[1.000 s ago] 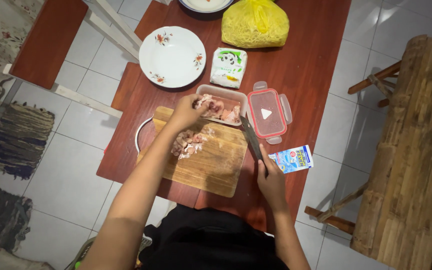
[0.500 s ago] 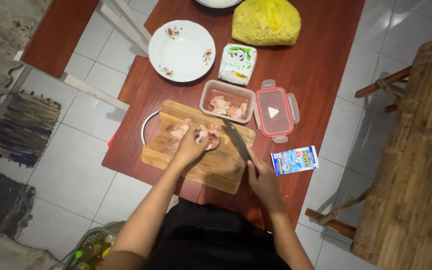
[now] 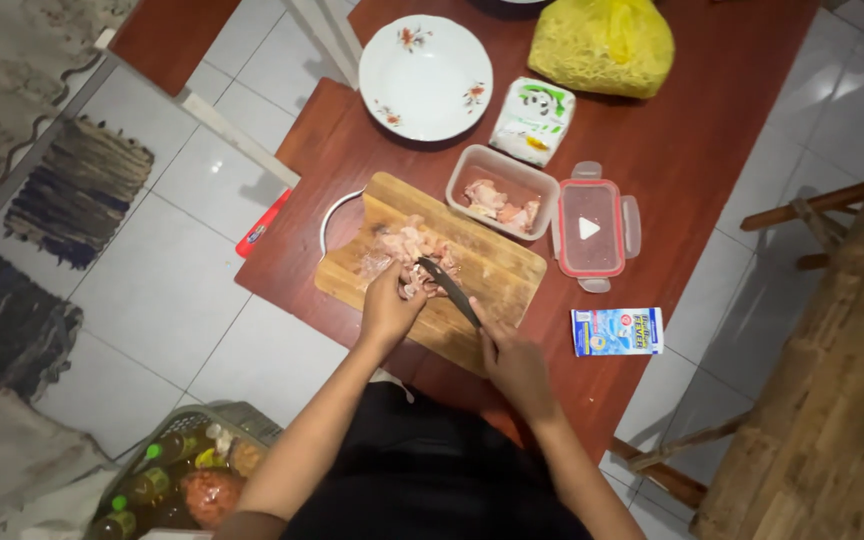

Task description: Slicing raw meat on a wooden cutting board using a knife

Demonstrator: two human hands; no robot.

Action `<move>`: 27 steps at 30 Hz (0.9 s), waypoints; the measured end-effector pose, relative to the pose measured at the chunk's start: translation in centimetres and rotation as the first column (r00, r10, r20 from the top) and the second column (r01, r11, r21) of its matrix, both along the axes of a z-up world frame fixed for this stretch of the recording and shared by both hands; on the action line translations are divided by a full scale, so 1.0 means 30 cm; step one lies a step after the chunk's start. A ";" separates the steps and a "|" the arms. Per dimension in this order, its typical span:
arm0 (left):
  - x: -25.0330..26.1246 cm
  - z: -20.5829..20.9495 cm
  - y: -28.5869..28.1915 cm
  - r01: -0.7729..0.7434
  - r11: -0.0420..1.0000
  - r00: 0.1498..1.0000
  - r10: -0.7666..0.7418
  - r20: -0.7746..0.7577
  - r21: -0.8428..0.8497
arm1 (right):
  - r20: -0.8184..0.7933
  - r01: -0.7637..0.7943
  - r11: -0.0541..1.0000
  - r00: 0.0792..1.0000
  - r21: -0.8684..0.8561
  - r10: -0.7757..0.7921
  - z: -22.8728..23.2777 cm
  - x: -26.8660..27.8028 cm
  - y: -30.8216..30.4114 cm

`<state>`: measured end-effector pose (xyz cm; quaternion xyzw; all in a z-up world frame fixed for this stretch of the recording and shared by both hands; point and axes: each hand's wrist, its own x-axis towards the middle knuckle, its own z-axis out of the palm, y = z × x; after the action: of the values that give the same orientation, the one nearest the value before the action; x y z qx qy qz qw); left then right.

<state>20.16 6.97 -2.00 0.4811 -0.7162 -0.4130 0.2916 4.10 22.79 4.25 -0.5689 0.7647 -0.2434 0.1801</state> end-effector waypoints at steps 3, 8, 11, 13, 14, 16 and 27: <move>0.008 0.024 0.016 -0.033 0.990 0.998 0.039 -0.039 0.137 | -0.126 -0.013 0.998 0.992 0.053 0.020 0.005 0.012 -0.015; 0.004 -0.046 0.030 -0.059 0.990 0.987 0.077 -0.143 0.125 | -0.234 -0.013 0.997 0.972 0.076 0.031 0.031 0.024 -0.020; 0.013 -0.023 0.033 -0.047 0.994 0.991 0.059 -0.120 0.103 | -0.275 0.003 0.993 0.961 0.115 0.029 0.036 0.037 -0.020; 0.011 0.003 0.029 -0.034 0.992 0.996 0.044 -0.083 0.120 | -0.304 0.015 0.990 0.952 0.137 0.027 0.028 0.039 -0.020; 0.009 -0.001 0.026 -0.022 0.989 0.996 0.034 -0.078 0.145 | -0.311 0.018 0.990 0.950 0.143 0.028 0.020 0.038 -0.019; 0.008 -0.028 0.025 -0.011 0.985 0.997 0.023 -0.072 0.170 | -0.316 0.020 0.989 0.948 0.149 0.029 0.010 0.039 -0.017; 0.018 -0.042 0.046 -0.012 0.994 0.993 0.025 -0.116 0.112 | -0.289 0.004 0.995 0.957 0.101 0.026 0.018 0.051 -0.020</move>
<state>20.70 8.35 -3.27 0.4781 -0.6692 -0.4772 0.3097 5.64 22.20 4.79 -0.5928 0.7909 -0.1176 0.0960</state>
